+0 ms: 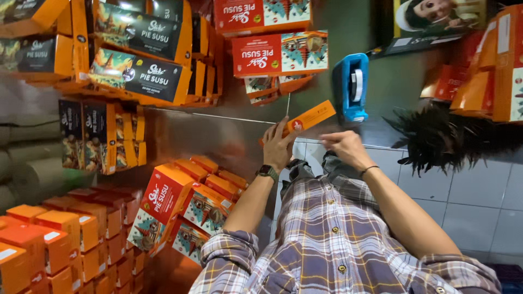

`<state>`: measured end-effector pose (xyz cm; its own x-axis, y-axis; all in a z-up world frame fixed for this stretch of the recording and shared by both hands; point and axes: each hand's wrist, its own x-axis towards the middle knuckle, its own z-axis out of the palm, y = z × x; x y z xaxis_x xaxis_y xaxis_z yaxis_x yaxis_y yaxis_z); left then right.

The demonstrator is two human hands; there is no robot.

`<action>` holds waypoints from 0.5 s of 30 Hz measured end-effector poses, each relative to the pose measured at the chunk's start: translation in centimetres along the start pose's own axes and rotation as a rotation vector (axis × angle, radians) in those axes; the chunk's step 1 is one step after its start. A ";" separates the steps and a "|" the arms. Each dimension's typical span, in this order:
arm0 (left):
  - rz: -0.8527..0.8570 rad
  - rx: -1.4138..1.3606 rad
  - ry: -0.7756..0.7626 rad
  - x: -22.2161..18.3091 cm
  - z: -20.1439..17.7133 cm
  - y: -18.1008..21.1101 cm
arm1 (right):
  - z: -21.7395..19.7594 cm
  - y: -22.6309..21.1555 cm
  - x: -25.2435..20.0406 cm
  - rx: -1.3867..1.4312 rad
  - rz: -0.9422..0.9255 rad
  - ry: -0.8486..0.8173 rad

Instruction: The person tapes orange and red boxes shut using a tape dispenser and moves them onto a stack.

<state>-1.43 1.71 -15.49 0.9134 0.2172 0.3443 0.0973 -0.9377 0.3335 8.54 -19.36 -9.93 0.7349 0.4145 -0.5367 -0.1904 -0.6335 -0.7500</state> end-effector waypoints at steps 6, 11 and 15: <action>-0.031 -0.171 -0.012 0.4 0.4 -0.9 | 5.1 -5.0 1.5 0.208 0.066 0.130; -0.040 -0.206 0.002 0.6 -0.3 -0.7 | 6.8 -2.6 3.2 0.293 0.245 0.169; -0.108 -0.260 0.007 1.2 -0.7 -0.2 | 7.2 -2.6 3.9 0.368 0.249 0.128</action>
<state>-0.65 2.37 -14.50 0.9005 0.3148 0.2999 0.0886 -0.8082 0.5823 7.26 -11.42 -12.91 0.7077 0.1808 -0.6829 -0.5724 -0.4199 -0.7043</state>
